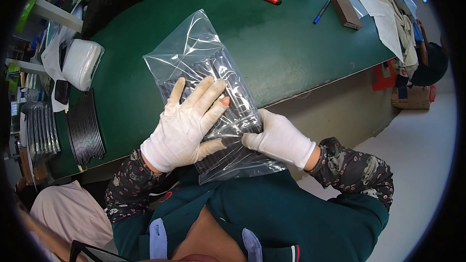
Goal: The person is packaging black cylindrical rods into plastic bags, sealing them with tape, and wiping the rods with a cloth at a factory workbench.
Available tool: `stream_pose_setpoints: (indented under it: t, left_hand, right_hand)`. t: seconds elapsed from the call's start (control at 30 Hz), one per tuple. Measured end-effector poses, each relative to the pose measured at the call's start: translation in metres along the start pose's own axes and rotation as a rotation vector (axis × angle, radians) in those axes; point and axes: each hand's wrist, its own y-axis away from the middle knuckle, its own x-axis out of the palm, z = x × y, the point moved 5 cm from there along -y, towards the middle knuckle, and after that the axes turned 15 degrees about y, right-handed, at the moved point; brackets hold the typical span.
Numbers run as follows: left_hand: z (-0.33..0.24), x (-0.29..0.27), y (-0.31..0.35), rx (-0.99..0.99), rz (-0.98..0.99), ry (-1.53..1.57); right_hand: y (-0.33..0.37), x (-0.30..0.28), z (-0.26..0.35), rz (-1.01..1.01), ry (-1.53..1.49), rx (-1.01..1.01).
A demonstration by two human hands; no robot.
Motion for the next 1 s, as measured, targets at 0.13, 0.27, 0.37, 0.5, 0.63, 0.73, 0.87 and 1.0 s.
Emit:
stream_pose_setpoints:
  t: [0.13, 0.27, 0.37, 0.5, 0.63, 0.73, 0.87, 1.0]
  left_hand:
    - [-0.001, -0.001, -0.002, -0.007, -0.002, 0.007]
    - [0.000, 0.000, -0.007, 0.000, 0.008, 0.018]
    - [-0.001, -0.001, -0.009, -0.001, 0.005, 0.001]
    - [-0.004, -0.007, -0.013, -0.008, 0.018, -0.019]
    - [-0.002, -0.007, -0.012, -0.013, 0.018, -0.010]
    - [-0.001, -0.007, -0.017, 0.012, 0.045, -0.016]
    - [0.004, -0.002, -0.015, 0.059, 0.014, 0.039]
    - [0.002, -0.004, -0.015, 0.078, -0.001, 0.022]
  right_hand:
    - [0.001, 0.007, -0.009, 0.183, -0.396, 0.101]
    - [0.001, 0.011, -0.017, 0.316, -0.706, 0.061]
    - [-0.001, 0.013, -0.024, 0.362, -0.760, 0.082]
    - [0.004, 0.012, -0.014, 0.336, -0.597, 0.137]
    - [0.002, 0.015, -0.023, 0.289, -0.518, 0.012]
    - [0.000, 0.013, -0.028, 0.401, -0.928, 0.027]
    - [-0.003, 0.013, -0.031, 0.297, -0.776, 0.026]
    - [0.001, 0.017, -0.033, 0.274, -0.845, 0.000]
